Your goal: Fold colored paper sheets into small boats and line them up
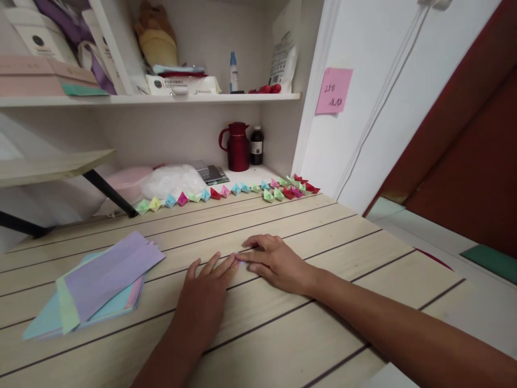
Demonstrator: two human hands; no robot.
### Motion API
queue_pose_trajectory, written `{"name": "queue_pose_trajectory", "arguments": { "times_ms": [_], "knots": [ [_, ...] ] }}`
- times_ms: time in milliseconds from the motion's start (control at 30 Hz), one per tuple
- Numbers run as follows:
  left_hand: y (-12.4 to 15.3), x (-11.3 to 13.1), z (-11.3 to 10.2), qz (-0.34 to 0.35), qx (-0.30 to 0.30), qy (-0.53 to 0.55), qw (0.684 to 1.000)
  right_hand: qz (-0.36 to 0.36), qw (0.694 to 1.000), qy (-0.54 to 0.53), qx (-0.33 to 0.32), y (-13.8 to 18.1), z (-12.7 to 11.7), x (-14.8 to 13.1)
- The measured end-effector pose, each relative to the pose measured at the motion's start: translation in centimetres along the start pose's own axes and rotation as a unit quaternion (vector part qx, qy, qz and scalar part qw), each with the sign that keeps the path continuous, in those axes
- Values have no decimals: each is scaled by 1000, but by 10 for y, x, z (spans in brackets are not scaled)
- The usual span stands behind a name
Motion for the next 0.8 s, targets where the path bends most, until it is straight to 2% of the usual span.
{"name": "queue_pose_trajectory", "arguments": {
  "times_ms": [233, 467, 600, 700, 800],
  "knots": [
    [-1, 1, 0, -14, -12, 7, 1000, -2, 997, 50, -53, 17, -5, -3],
    [6, -6, 6, -18, -55, -21, 998, 24, 998, 31, -44, 15, -5, -2],
    [6, -5, 4, -13, -44, -24, 999, 42, 998, -2, -54, -3, -11, 5],
    [5, -4, 1, -6, -17, 6, 1000, 39, 993, -60, -92, -26, -11, 13],
    [4, -8, 1, -3, 15, 47, 999, 36, 990, -62, -118, -43, -9, 18]
  ]
}}
Point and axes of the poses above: each hand's wrist, its own y-axis away from the middle knuckle, its own z-axis out of the palm, x = y × z, the point moved 6 cm from there along -y, towards the middle knuckle, and after that the axes turned 14 degrees about -z, right-handed, at the moved point
